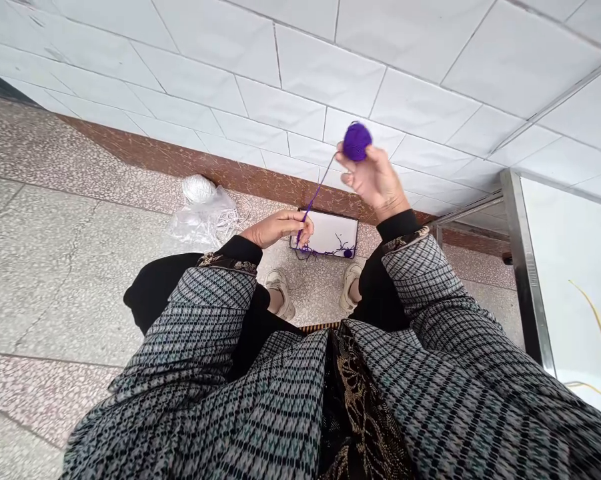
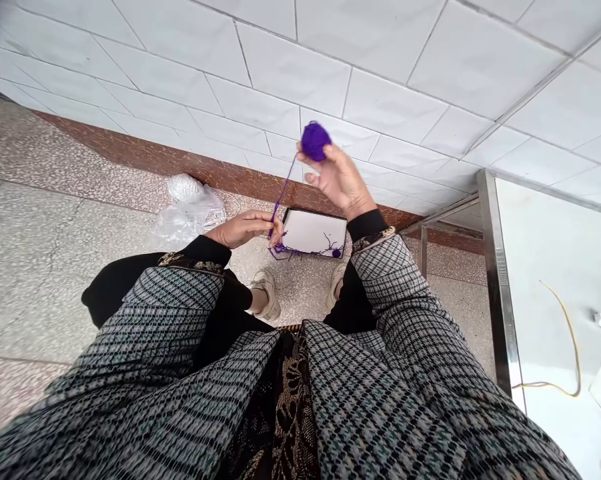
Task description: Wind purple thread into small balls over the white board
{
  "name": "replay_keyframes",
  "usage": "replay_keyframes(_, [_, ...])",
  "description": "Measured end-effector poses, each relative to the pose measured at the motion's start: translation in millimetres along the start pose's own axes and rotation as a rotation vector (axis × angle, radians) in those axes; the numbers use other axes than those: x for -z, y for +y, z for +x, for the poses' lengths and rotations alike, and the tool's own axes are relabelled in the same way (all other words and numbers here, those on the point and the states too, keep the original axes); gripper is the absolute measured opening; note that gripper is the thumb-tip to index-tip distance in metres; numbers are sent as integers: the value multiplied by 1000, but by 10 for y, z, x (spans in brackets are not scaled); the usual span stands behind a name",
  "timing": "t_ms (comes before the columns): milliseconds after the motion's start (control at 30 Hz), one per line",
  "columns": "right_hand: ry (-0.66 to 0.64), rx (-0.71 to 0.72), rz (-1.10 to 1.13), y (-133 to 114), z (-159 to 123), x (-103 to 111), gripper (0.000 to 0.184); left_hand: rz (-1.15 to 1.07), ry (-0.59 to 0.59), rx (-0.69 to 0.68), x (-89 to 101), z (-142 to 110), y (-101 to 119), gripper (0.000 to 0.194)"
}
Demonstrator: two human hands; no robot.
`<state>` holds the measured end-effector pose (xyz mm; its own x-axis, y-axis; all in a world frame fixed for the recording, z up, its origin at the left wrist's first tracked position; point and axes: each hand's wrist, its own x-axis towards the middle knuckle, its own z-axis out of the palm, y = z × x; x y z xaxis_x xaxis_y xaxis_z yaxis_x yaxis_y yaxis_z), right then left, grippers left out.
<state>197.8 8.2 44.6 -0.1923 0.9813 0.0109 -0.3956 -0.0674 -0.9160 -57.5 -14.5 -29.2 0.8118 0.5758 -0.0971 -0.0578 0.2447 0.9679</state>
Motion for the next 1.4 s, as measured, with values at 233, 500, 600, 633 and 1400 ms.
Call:
replay_keyframes(233, [249,476,67,-1193,-221,504,50,-77,118,95,114,-32,-175,38])
replay_keyframes(500, [647,638,175,-2365,-920,660,75,71,561,38,233,2,-183,24])
replay_keyframes(600, [567,835,557,-2610,-1120,678,47,233,707,65,307,14,-205,24])
replay_keyframes(633, [535,895,617,-2655,-1155,667,42,267,722,79,323,17,-216,22])
replay_keyframes(1400, [176,-30,-90,-768,159,-547,27,-3,404,-322,-334,215,704,23])
